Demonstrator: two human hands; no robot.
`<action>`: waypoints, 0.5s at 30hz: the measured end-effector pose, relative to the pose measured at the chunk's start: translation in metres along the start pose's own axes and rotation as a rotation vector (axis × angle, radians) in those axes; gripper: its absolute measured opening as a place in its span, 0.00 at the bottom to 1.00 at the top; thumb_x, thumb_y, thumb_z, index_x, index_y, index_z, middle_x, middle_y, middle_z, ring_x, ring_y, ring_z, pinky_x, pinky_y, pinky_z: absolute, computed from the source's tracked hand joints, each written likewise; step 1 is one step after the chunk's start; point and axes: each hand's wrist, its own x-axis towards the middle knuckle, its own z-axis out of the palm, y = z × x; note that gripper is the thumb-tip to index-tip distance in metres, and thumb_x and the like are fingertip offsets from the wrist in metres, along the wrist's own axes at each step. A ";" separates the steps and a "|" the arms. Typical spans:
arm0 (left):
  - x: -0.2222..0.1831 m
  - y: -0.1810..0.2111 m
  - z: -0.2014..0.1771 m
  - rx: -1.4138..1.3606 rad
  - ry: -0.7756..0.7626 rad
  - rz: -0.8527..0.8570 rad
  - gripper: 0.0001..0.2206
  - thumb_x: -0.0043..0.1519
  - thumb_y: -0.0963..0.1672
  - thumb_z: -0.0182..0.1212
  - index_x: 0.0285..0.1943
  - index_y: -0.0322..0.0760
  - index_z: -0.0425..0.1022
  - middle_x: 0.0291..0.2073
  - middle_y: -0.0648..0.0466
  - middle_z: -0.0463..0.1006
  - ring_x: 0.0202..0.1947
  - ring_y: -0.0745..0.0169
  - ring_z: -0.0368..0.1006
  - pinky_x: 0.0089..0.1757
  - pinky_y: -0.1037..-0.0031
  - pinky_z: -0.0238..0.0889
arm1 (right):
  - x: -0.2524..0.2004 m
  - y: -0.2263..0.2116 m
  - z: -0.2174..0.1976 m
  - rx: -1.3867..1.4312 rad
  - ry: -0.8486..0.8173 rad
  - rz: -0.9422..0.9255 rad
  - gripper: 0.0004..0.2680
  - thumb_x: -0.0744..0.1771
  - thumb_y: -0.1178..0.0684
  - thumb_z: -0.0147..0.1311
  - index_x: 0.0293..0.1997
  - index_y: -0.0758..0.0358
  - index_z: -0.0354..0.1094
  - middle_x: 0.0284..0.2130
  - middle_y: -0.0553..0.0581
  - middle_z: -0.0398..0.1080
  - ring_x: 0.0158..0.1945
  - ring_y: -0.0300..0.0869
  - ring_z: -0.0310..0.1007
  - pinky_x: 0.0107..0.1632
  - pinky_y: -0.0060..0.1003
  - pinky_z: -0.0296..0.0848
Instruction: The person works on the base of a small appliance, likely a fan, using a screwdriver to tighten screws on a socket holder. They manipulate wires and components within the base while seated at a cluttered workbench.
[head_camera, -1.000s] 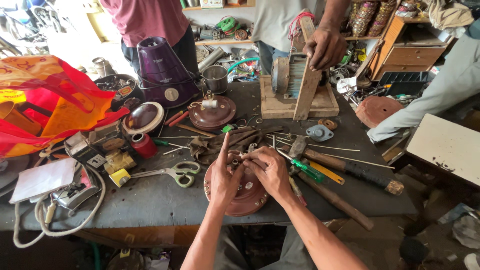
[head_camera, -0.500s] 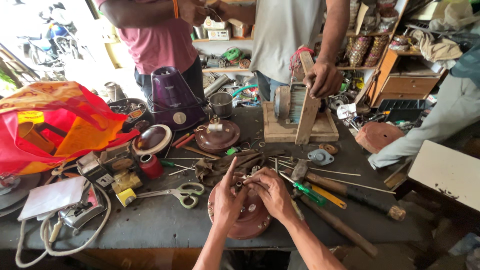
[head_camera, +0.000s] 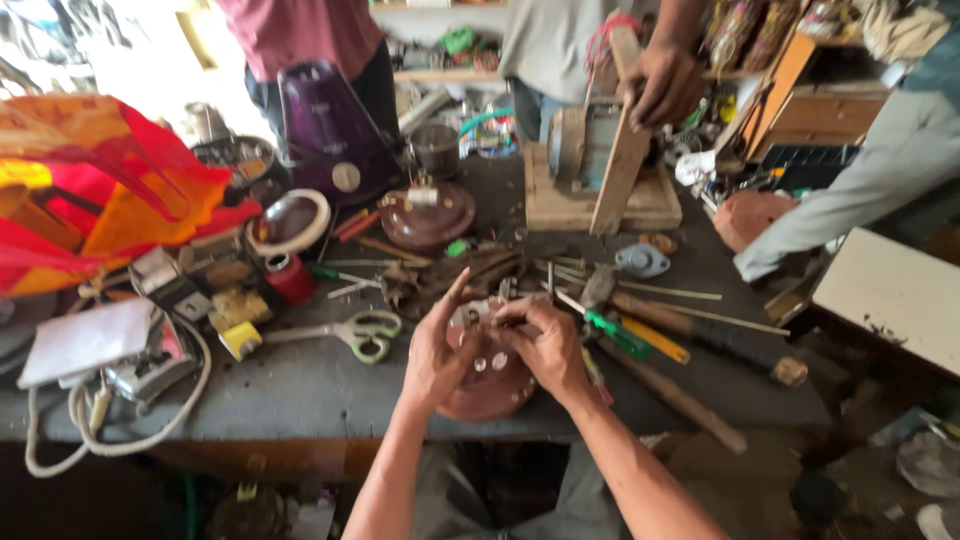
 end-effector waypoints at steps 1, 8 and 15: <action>0.000 -0.002 0.000 -0.015 -0.008 -0.008 0.32 0.59 0.39 0.63 0.76 0.42 0.61 0.54 0.46 0.81 0.55 0.53 0.78 0.53 0.67 0.68 | -0.002 0.001 0.002 0.058 0.021 0.052 0.06 0.62 0.64 0.66 0.39 0.65 0.76 0.36 0.56 0.79 0.41 0.44 0.79 0.46 0.36 0.77; 0.011 -0.006 0.001 0.078 -0.051 -0.278 0.27 0.62 0.41 0.61 0.73 0.45 0.69 0.40 0.48 0.86 0.28 0.57 0.67 0.33 0.69 0.65 | -0.005 0.001 0.004 0.076 -0.028 -0.158 0.08 0.62 0.68 0.63 0.41 0.66 0.75 0.43 0.58 0.77 0.61 0.48 0.75 0.56 0.39 0.77; 0.015 -0.010 -0.002 -0.073 -0.077 -0.034 0.24 0.65 0.40 0.58 0.73 0.39 0.67 0.48 0.51 0.85 0.34 0.69 0.74 0.38 0.74 0.69 | -0.003 0.002 0.003 -0.014 -0.086 -0.240 0.08 0.62 0.69 0.61 0.40 0.63 0.76 0.46 0.57 0.78 0.65 0.51 0.72 0.60 0.42 0.77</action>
